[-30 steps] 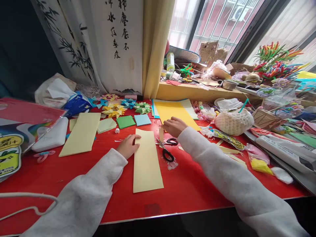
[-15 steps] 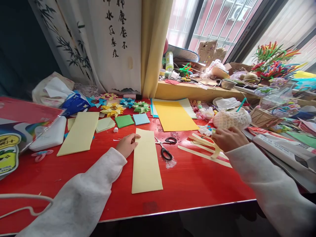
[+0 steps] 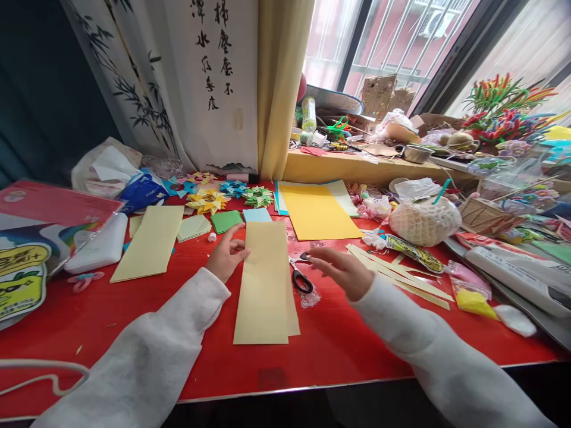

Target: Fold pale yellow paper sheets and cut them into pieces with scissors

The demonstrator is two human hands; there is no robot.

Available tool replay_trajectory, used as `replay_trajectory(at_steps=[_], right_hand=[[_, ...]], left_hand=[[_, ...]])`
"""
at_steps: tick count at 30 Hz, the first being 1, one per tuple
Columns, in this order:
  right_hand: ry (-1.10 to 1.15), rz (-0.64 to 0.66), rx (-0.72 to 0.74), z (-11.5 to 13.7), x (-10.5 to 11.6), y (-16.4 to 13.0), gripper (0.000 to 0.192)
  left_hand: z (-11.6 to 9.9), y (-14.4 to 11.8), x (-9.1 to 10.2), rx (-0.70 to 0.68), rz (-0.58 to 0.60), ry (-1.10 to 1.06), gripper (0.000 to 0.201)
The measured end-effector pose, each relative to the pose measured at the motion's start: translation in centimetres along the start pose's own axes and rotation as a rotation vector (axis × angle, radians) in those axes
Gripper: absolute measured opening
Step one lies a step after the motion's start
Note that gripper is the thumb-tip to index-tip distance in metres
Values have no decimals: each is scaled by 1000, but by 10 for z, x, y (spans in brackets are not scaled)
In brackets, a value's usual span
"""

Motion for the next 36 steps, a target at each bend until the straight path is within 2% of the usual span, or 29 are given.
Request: replay_trajectory(at_steps=[3, 6, 12, 14, 16, 19, 21, 22, 25, 27, 29, 32, 36], right_hand=[[473, 59, -107, 4, -45, 18, 36], [694, 131, -167, -2, -68, 32, 35], [707, 61, -196, -19, -58, 34, 33], [661, 108, -194, -18, -59, 31, 33], [522, 157, -176, -15, -62, 27, 34], [326, 46, -103, -6, -55, 26, 36], [351, -47, -67, 1, -47, 28, 39], [417, -49, -66, 4, -46, 29, 39], [655, 26, -139, 6, -49, 31, 34], [715, 49, -206, 2, -51, 31, 32], [706, 55, -259, -3, -53, 31, 32], [688, 130, -297, -7, -60, 28, 32], [661, 195, -292, -5, -65, 26, 30]], left_hand=[[4, 1, -2, 87, 46, -125, 66], [10, 2, -2, 194, 67, -157, 59], [8, 6, 16, 236, -54, -68, 43], [7, 6, 22, 224, -98, -67, 39], [5, 6, 27, 211, -138, -93, 35], [6, 2, 24, 272, -129, -155, 29], [5, -3, 17, 329, -86, -197, 27], [4, -6, 11, 354, -52, -214, 26], [1, -16, -8, 414, 97, -207, 26], [0, -19, -16, 410, 161, -160, 25], [-3, -18, -15, 340, 132, -115, 25], [-6, -13, -9, 236, 51, -102, 26], [-5, -12, -5, 204, 16, -132, 24]])
Point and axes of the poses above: each hand's wrist, its own y-axis towards the middle knuckle, its own x-axis out of the back of the hand, z = x × y, the point moved 7 cm from there along y, towards the middle knuckle, and after that the axes turned 6 degrees about -z, right-handed, at the moved point
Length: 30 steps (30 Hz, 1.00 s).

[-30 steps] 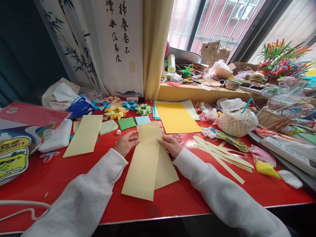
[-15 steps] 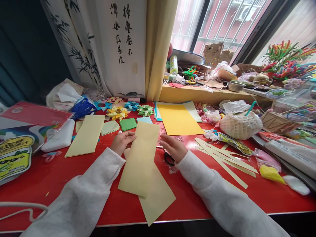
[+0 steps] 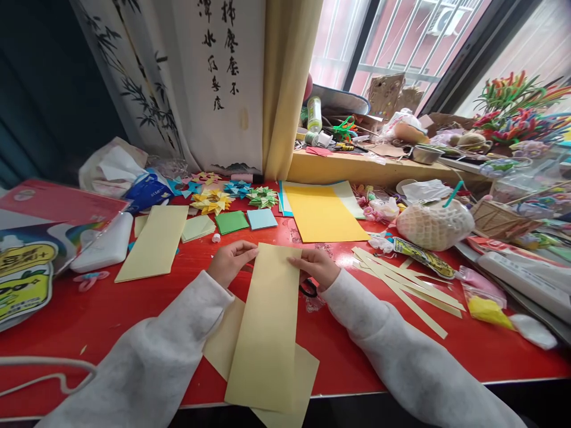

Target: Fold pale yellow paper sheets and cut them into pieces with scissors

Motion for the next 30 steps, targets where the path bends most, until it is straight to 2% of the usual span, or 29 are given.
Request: replay_trajectory(at_steps=[6, 14, 16, 19, 22, 26, 30], right_hand=[[1, -6, -4, 0, 0, 1, 32], [-46, -145, 168, 4, 13, 6, 27], [-166, -215, 283, 17, 20, 4, 25], [-478, -318, 530, 48, 22, -1, 19], [-753, -235, 638, 70, 0, 7, 17], [-859, -54, 576, 73, -40, 32, 16], [-877, -85, 513, 68, -58, 47, 13]], left_hand=[[1, 0, 1, -16, -36, 9, 26], [-3, -2, 3, -31, -76, -31, 25], [-3, -1, 3, -44, -70, -36, 25], [-3, -1, 4, -70, -72, -27, 25], [-5, -1, 5, -102, -84, -18, 25], [-10, -1, 7, -138, -90, -26, 25], [-10, 0, 10, -149, -140, -57, 26]])
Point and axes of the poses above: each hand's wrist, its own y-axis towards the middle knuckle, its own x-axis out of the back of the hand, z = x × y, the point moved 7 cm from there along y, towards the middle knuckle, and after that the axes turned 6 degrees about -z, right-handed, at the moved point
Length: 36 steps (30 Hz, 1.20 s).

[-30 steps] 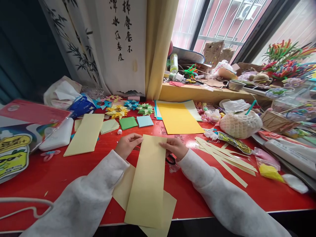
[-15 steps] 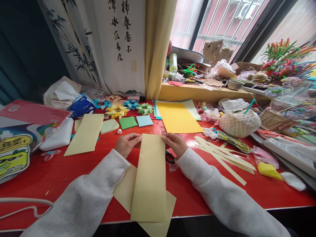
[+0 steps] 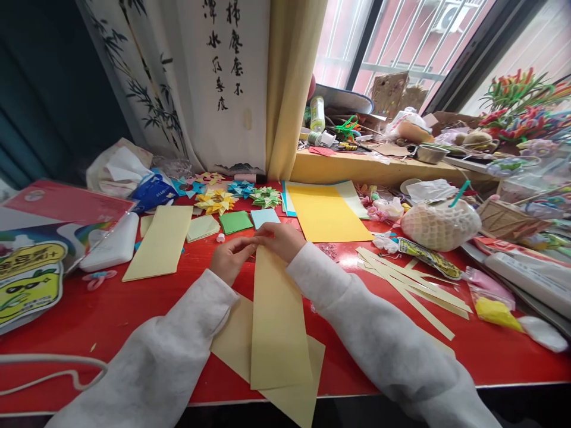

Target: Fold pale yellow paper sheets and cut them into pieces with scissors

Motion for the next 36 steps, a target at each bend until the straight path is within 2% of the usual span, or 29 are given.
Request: replay_trajectory(at_steps=[8, 19, 28, 36], right_hand=[[-99, -88, 15, -1, 13, -1, 15], [-126, -200, -26, -12, 46, 3, 20], [-161, -320, -51, -19, 82, 4, 21], [-161, -489, -23, -29, 121, 2, 20]], left_hand=[[5, -2, -6, 10, 37, -14, 25], [2, -8, -13, -35, 105, 149, 22], [-5, -14, -17, -109, 166, 267, 21], [-9, -19, -20, -137, 218, 284, 18]])
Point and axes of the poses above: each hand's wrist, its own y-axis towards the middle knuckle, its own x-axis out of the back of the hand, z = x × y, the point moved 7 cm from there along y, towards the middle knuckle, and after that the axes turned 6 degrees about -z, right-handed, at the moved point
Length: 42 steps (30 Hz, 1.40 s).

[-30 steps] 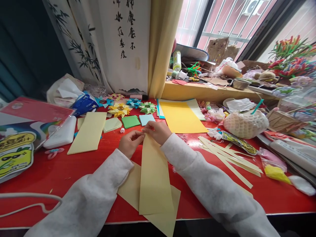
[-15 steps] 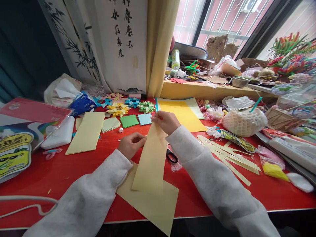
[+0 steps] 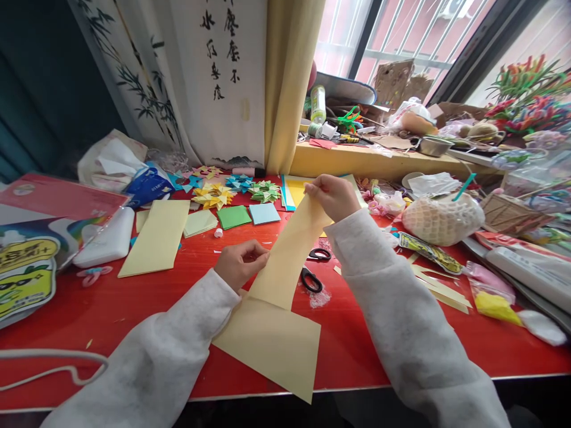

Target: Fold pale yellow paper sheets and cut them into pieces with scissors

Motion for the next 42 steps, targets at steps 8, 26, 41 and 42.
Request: replay_trajectory(at_steps=[8, 26, 41, 42], right_hand=[[-28, -129, -49, -17, 36, 11, 23], [8, 399, 450, 73, 16, -35, 49], [-475, 518, 690, 83, -52, -67, 17], [-483, 516, 697, 84, -51, -67, 17]], left_hand=[[-12, -2, 1, -35, -25, 52, 14], [-22, 0, 13, -383, -134, 391, 14], [-43, -9, 18, -695, -242, 501, 11], [-45, -10, 19, -726, -257, 502, 10]])
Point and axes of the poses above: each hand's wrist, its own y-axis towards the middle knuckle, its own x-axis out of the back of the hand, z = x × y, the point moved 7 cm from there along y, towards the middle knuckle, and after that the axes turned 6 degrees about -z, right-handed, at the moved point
